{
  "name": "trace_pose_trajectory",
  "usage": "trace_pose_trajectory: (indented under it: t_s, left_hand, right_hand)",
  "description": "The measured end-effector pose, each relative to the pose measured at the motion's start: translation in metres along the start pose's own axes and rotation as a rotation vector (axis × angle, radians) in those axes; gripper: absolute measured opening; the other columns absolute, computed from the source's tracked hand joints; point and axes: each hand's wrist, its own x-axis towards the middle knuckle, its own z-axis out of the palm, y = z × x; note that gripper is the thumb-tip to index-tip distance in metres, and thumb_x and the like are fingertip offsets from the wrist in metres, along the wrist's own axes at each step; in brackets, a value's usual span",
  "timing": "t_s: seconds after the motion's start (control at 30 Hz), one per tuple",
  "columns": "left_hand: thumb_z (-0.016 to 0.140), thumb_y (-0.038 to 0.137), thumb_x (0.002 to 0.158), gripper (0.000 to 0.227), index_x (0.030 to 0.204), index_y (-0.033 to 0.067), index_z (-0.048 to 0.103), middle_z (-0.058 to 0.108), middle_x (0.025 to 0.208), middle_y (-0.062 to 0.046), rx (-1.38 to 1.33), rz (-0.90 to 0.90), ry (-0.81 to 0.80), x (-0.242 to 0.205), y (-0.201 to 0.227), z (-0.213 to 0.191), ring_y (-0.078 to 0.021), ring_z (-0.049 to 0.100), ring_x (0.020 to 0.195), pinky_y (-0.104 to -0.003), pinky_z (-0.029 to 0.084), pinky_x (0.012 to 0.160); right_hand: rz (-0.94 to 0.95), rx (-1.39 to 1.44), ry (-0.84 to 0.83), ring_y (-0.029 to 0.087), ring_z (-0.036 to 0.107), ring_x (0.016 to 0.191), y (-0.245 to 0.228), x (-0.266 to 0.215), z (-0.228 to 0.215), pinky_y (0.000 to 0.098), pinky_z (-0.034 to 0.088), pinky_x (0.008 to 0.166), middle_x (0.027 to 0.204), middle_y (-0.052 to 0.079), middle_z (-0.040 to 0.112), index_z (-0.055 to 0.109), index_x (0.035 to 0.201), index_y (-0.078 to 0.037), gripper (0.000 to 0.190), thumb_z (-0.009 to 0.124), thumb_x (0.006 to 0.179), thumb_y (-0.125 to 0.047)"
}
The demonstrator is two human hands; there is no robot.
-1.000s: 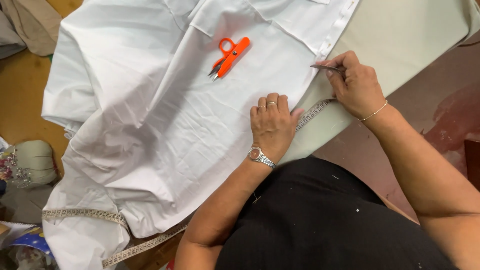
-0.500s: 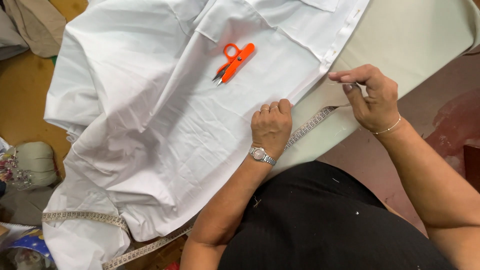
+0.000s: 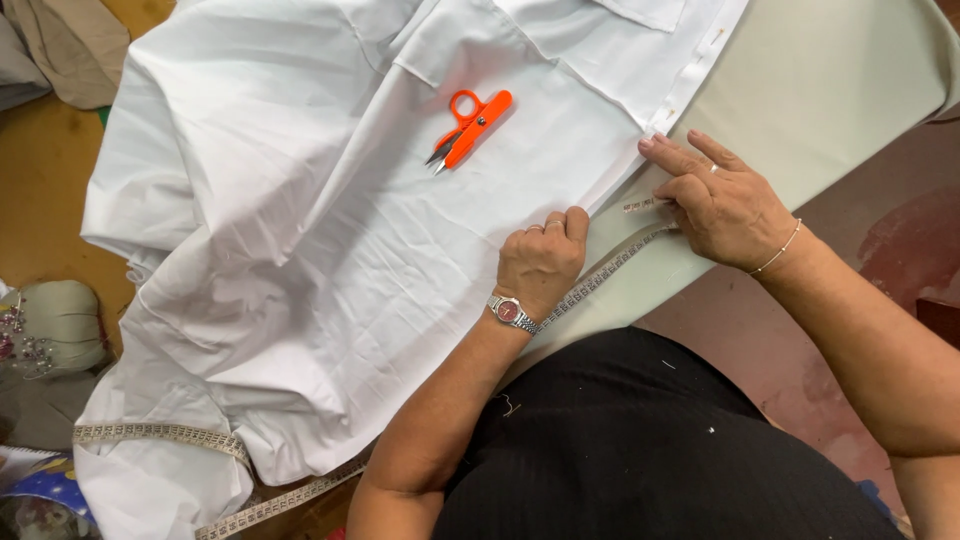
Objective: Measuring, pinning, and ironing the hem of a white fabric garment on a work table.
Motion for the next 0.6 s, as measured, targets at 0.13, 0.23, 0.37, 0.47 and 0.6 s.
trace_pose_trajectory:
  t_s: [0.13, 0.23, 0.37, 0.47, 0.6]
  left_hand:
    - [0.057, -0.011, 0.080, 0.029, 0.099, 0.0105, 0.058, 0.033, 0.062, 0.004, -0.041, -0.026, -0.063, -0.006, 0.001, 0.005, -0.0114, 0.032, 0.041, -0.030, 0.034, 0.035]
    - [0.059, 0.000, 0.094, 0.034, 0.124, 0.0158, 0.064, 0.042, 0.066, 0.003, -0.065, 0.005, -0.071, -0.008, 0.000, 0.005, -0.0121, 0.036, 0.040, -0.032, 0.037, 0.035]
    - [0.066, 0.003, 0.102, 0.037, 0.135, 0.0210, 0.065, 0.048, 0.068, 0.003, -0.118, 0.027, -0.031, -0.009, -0.001, 0.007, -0.0115, 0.037, 0.042, -0.032, 0.038, 0.036]
    - [0.067, 0.001, 0.100, 0.042, 0.137, 0.0212, 0.064, 0.044, 0.068, 0.003, -0.120, 0.025, -0.038, -0.014, 0.000, 0.013, -0.0124, 0.036, 0.044, -0.033, 0.039, 0.037]
    - [0.067, 0.001, 0.098, 0.041, 0.134, 0.0204, 0.066, 0.043, 0.066, 0.003, -0.141, 0.024, -0.027, -0.011, -0.001, 0.011, -0.0118, 0.033, 0.044, -0.032, 0.037, 0.036]
  right_hand:
    - [0.053, -0.002, -0.108, 0.035, 0.057, 0.141, 0.004, -0.007, 0.006, 0.0536, 0.038, 0.125, 0.152, 0.025, 0.057, 0.051, 0.103, -0.002, 0.008, 0.049, 0.100, 0.006]
    - [0.082, -0.045, -0.146, 0.035, 0.056, 0.144, 0.000, -0.006, 0.008, 0.0534, 0.035, 0.127, 0.151, 0.021, 0.060, 0.054, 0.098, -0.003, 0.010, 0.048, 0.101, 0.003]
    - [-0.051, -0.013, 0.030, 0.041, 0.053, 0.144, -0.011, 0.007, -0.009, 0.0542, 0.034, 0.127, 0.145, 0.016, 0.064, 0.056, 0.105, -0.006, 0.009, 0.052, 0.104, 0.002]
    - [-0.094, 0.092, 0.294, 0.045, 0.044, 0.148, -0.017, 0.013, -0.029, 0.0527, 0.029, 0.131, 0.147, 0.023, 0.058, 0.066, 0.116, -0.002, 0.018, 0.051, 0.108, 0.002]
    - [0.216, 0.296, 0.505, 0.039, 0.075, 0.100, -0.022, -0.004, -0.031, 0.0415, 0.062, 0.086, 0.103, 0.027, 0.069, 0.057, 0.117, 0.005, 0.025, 0.044, 0.111, 0.026]
